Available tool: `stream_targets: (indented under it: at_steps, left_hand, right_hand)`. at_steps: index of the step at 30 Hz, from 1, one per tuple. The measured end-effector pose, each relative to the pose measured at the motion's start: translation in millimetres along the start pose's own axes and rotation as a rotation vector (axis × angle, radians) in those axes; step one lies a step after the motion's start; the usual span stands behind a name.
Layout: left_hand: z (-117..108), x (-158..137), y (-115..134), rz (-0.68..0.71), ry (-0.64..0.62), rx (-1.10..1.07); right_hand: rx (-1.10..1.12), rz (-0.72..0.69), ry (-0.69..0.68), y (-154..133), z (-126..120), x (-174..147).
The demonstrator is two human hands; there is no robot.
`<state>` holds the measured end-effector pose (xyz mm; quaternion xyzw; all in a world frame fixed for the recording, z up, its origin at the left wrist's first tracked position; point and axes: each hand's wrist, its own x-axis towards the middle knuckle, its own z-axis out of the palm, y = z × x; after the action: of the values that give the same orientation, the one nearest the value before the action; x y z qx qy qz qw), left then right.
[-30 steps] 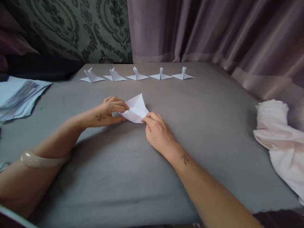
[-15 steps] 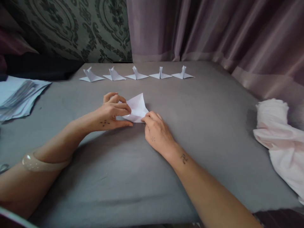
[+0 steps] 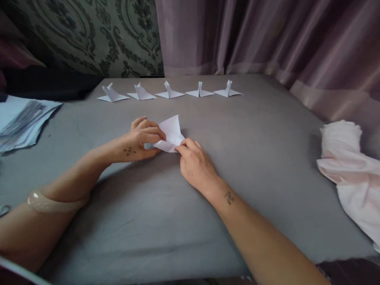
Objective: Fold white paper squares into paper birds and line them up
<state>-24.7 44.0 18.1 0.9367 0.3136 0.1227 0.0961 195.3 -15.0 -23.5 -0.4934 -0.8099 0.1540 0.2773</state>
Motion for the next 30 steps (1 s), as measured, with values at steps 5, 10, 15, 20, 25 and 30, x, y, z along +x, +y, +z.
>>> stream_targets:
  at_steps: [5,10,15,20,25,30]
  left_hand:
    - [11.8,2.9,0.8,0.02,0.271,0.149]
    - [21.2,1.9,5.7,-0.036,0.478,0.255]
    - [25.8,-0.9,6.8,-0.026,0.421,0.238]
    - [29.1,-2.3,5.1,0.087,0.265,0.087]
    - [32.3,-5.3,7.3,0.1,0.232,0.008]
    - [27.5,-9.6,12.3,0.129,0.143,0.012]
  right_hand:
    - [0.009,0.011,-0.014,-0.4,-0.1,-0.2]
    - [0.086,0.037,-0.017,0.5,-1.3,-0.1]
    - [0.183,0.093,-0.015,0.4,-4.2,2.7]
    - [0.223,0.135,-0.027,-1.1,-7.3,4.8]
    - [0.264,0.182,-0.041,-1.2,-8.6,5.8]
    - [0.301,0.295,-0.059,-3.1,-10.9,9.4]
